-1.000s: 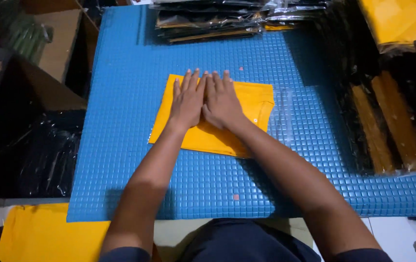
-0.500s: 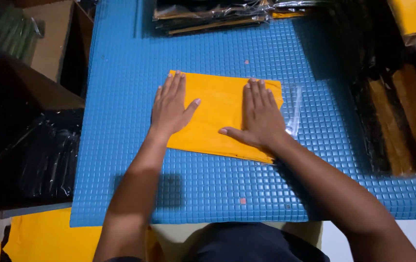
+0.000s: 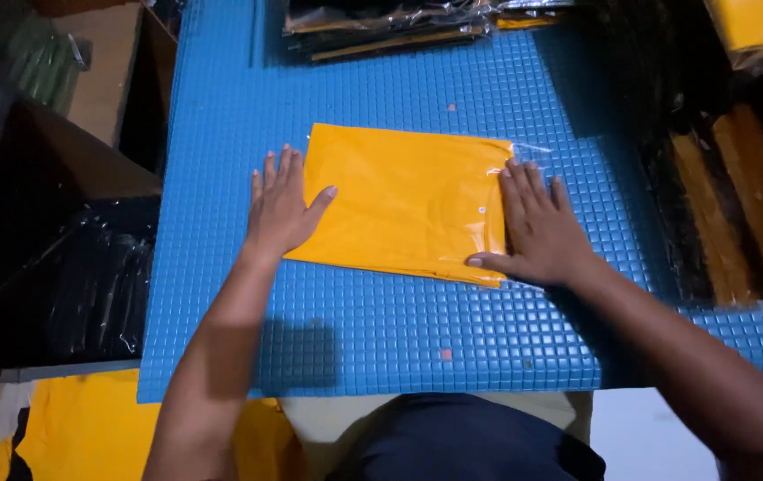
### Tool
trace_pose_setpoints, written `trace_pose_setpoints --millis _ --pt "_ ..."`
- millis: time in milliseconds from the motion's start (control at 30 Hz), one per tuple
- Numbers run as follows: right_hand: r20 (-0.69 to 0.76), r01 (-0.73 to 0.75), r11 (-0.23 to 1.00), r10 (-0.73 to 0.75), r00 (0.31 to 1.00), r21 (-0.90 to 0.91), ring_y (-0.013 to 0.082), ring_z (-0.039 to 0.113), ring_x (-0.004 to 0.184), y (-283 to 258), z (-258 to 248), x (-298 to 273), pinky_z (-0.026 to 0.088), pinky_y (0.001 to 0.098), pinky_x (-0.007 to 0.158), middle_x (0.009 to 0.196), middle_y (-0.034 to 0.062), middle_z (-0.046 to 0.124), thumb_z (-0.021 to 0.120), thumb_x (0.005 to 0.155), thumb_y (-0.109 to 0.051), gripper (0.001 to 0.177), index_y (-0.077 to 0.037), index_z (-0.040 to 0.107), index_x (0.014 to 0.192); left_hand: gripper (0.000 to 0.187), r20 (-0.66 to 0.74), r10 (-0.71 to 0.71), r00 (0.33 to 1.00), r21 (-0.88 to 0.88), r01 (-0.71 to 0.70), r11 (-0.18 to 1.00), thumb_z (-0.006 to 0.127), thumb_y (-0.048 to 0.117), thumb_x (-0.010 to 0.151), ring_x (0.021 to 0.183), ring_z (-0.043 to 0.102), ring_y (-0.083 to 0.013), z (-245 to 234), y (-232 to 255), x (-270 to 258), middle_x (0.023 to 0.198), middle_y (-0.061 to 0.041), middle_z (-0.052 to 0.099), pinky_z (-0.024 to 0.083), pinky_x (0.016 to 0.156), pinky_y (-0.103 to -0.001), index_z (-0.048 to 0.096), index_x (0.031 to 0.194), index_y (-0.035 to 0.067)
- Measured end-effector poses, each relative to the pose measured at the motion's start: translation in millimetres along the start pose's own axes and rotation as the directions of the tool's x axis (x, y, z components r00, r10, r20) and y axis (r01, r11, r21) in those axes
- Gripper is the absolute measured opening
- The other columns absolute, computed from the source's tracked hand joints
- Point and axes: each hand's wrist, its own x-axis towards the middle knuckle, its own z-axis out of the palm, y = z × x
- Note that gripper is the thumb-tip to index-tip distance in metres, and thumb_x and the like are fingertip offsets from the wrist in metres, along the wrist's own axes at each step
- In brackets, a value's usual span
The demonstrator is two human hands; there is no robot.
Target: The person folds a yellow t-shirt on a blue mat, places it into a clear plastic bag, and seals it. They then retrieve another yellow t-shirt from a nearby box and lay it flat on the mat, smoothing it out.
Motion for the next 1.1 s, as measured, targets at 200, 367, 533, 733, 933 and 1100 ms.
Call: trace_pose_setpoints --millis 200,367,533,733,933,1100 --pt "0.056 -0.047 0.989 0.056 0.997 -0.143 0.0471 0.016 0.155 -9.5 -26.7 -7.7 0.015 0.0617 0.123 0.169 0.0242 0.022 0.053 0.069 -0.099 0.141 -0.002 0.018 0.165 0.079 -0.072 0.059 0.996 -0.033 -0.061 0.998 0.050 0.045 0.104 0.154 0.016 -0.0513 -17.0 39.6 -41.2 0.165 -0.033 0.024 0.004 0.121 -0.068 0.028 0.158 -0.009" --pt "-0.117 0.244 0.970 -0.244 0.963 -0.014 0.0515 0.022 0.151 -77.5 -14.6 21.2 0.020 0.0586 0.123 0.164 0.0294 0.028 0.049 0.089 -0.080 0.112 0.003 0.027 0.161 0.071 0.000 0.311 0.950 0.019 -0.311 0.950 0.047 0.042 0.105 0.156 0.017 -0.0450 17.7 61.5 -30.4 0.167 -0.025 0.026 0.007 0.123 -0.064 0.033 0.159 -0.001" --pt "-0.168 0.496 0.867 -0.497 0.851 -0.048 0.0472 0.008 0.156 -90.8 32.1 33.2 0.007 0.0562 0.125 0.170 0.0241 0.012 0.025 0.099 -0.073 0.097 -0.002 0.014 0.164 0.063 0.033 0.404 0.914 0.052 -0.406 0.913 0.043 0.038 0.107 0.157 0.020 -0.0355 18.8 52.2 -3.3 0.169 -0.014 0.028 0.010 0.125 -0.059 0.031 0.163 0.012" --pt "-0.197 0.628 0.771 -0.636 0.746 -0.108 0.0471 0.010 0.155 -86.2 27.9 27.7 0.011 0.0572 0.124 0.172 0.0145 0.014 0.016 0.106 -0.062 0.074 -0.021 0.014 0.167 0.061 0.082 0.411 0.908 0.089 -0.417 0.904 0.041 0.049 0.107 0.157 0.020 -0.0337 8.7 32.0 36.6 0.168 -0.010 0.030 0.011 0.126 -0.058 0.032 0.163 0.027" --pt "-0.182 0.642 0.754 -0.657 0.731 -0.140 0.0460 0.013 0.154 -87.0 25.6 22.4 0.011 0.0552 0.124 0.172 0.0111 0.016 0.010 0.108 -0.059 0.068 -0.025 0.016 0.167 0.063 0.123 0.393 0.912 0.074 -0.403 0.912 0.039 0.056 0.106 0.157 0.020 -0.0354 6.3 18.2 73.9 0.168 -0.011 0.029 0.016 0.126 -0.059 0.035 0.162 0.027" --pt "-0.137 0.651 0.746 -0.665 0.734 -0.140 0.0431 0.011 0.156 -86.2 28.1 19.6 0.010 0.0536 0.124 0.173 0.0074 0.013 0.007 0.107 -0.060 0.068 -0.026 0.016 0.166 0.071 0.181 0.307 0.934 0.009 -0.314 0.949 0.040 0.058 0.106 0.159 0.012 -0.0344 -8.0 25.1 80.8 0.172 -0.013 0.019 0.008 0.128 -0.057 0.027 0.166 0.021"
